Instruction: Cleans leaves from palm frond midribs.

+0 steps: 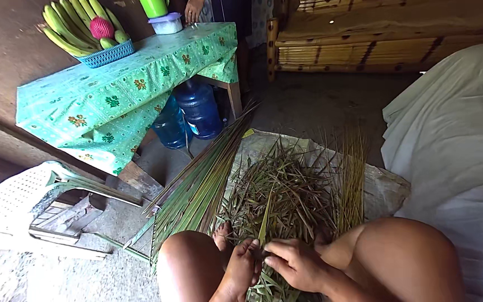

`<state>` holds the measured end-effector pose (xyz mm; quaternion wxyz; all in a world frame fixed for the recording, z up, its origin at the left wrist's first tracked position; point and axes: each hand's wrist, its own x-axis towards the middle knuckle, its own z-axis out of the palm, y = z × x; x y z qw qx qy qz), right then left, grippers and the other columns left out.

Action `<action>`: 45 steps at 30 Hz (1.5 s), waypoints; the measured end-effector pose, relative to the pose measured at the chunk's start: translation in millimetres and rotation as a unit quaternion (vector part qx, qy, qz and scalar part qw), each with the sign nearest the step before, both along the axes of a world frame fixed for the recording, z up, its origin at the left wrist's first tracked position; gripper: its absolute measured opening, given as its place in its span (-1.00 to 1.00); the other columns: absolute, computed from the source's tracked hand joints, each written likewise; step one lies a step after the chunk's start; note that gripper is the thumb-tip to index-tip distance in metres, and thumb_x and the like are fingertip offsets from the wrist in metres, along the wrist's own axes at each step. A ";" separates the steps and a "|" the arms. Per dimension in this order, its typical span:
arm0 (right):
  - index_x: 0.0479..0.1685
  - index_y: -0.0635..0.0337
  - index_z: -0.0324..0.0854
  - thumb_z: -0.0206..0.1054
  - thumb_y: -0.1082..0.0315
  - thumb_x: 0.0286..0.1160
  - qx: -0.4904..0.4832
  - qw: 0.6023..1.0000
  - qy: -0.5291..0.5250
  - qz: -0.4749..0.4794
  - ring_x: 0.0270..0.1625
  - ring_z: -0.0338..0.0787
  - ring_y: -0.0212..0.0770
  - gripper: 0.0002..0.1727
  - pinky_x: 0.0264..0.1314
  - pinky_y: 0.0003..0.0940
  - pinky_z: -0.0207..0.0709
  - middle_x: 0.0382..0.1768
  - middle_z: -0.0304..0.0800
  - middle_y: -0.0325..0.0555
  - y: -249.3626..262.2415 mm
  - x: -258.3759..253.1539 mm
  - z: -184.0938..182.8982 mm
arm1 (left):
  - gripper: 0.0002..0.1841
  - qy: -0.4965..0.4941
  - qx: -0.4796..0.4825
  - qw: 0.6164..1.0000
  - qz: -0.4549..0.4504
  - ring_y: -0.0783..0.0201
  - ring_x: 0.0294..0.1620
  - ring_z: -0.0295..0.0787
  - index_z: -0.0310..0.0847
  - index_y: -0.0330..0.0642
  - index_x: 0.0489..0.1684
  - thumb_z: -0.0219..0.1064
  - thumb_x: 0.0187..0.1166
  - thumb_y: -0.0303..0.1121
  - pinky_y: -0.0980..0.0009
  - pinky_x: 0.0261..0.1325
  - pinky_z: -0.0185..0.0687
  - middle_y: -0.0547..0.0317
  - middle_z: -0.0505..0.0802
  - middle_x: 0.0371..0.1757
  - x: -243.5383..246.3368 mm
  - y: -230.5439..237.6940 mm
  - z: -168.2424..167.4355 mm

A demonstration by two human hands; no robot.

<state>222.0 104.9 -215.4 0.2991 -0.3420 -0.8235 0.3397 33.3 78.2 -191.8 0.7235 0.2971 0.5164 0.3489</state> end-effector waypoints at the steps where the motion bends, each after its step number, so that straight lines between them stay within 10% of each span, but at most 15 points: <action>1: -0.22 0.23 0.77 0.16 0.16 0.68 0.014 1.000 -0.011 -0.008 -0.36 0.82 -0.16 -0.64 -0.31 -0.21 0.69 -0.39 0.81 -0.04 1.5 -1.0 -2.1 | -0.66 -0.003 0.002 1.000 0.002 0.59 -0.85 0.24 0.48 -0.12 -0.27 -0.19 0.89 -0.36 0.69 -0.77 0.18 0.41 0.45 -0.76 1.6 -0.2 0.7; 9: 0.05 0.37 0.74 0.11 0.21 0.77 -0.086 0.957 -0.098 -0.260 -0.16 0.83 0.11 -0.61 0.00 0.14 0.64 -0.26 0.82 0.19 63.7 36.7 9.5 | -0.66 -0.011 0.004 0.999 -0.032 0.61 -0.86 0.21 0.47 -0.12 -0.27 -0.19 0.89 -0.36 0.71 -0.79 0.15 0.42 0.43 -0.75 0.6 -12.8 1.0; 18: -0.21 0.28 0.77 0.17 0.19 0.68 -0.102 0.994 -0.005 0.036 -0.40 0.72 -0.21 -0.65 -0.29 -0.25 0.58 -0.47 0.76 -0.03 7.0 5.5 5.6 | -0.69 0.027 -0.008 1.000 0.004 0.58 -0.85 0.23 0.48 -0.15 -0.20 -0.16 0.91 -0.35 0.68 -0.77 0.16 0.40 0.43 -0.76 7.1 5.1 2.6; 26: 0.00 0.35 0.77 0.15 0.19 0.73 -0.059 0.975 -0.099 -0.188 -0.13 0.87 0.09 -0.61 0.01 0.13 0.69 -0.21 0.86 0.15 48.9 26.2 2.9 | -0.67 0.004 0.005 0.999 -0.040 0.60 -0.86 0.21 0.48 -0.13 -0.24 -0.17 0.91 -0.34 0.69 -0.78 0.16 0.42 0.43 -0.76 11.3 -5.6 5.8; 31: 0.14 0.33 0.70 0.08 0.32 0.81 -0.244 0.919 0.103 -0.293 -0.61 0.49 -0.51 -0.68 -0.54 -0.60 0.40 -0.55 0.60 -0.31 69.3 42.6 9.7 | -0.66 -0.004 0.000 0.999 -0.050 0.60 -0.86 0.24 0.48 -0.15 -0.24 -0.18 0.91 -0.32 0.70 -0.79 0.17 0.41 0.45 -0.75 9.3 -10.8 2.2; 37: 0.34 0.23 0.60 0.05 0.27 0.74 -0.453 0.875 0.155 -0.069 -0.68 0.47 -0.52 -0.62 -0.65 -0.64 0.32 -0.59 0.59 -0.37 37.9 22.4 18.8 | -0.64 -0.007 -0.010 0.999 -0.051 0.59 -0.82 0.35 0.50 -0.19 -0.20 -0.20 0.92 -0.32 0.70 -0.74 0.32 0.38 0.52 -0.71 11.9 -8.7 2.3; 45: 0.13 0.33 0.68 0.06 0.31 0.79 -0.318 0.927 0.110 -0.164 -0.61 0.47 -0.53 -0.67 -0.55 -0.62 0.35 -0.54 0.58 -0.34 53.7 34.2 25.6 | -0.65 -0.004 -0.020 0.998 -0.062 0.58 -0.80 0.40 0.50 -0.12 -0.25 -0.18 0.91 -0.30 0.70 -0.72 0.34 0.38 0.56 -0.69 -4.6 -23.0 -5.8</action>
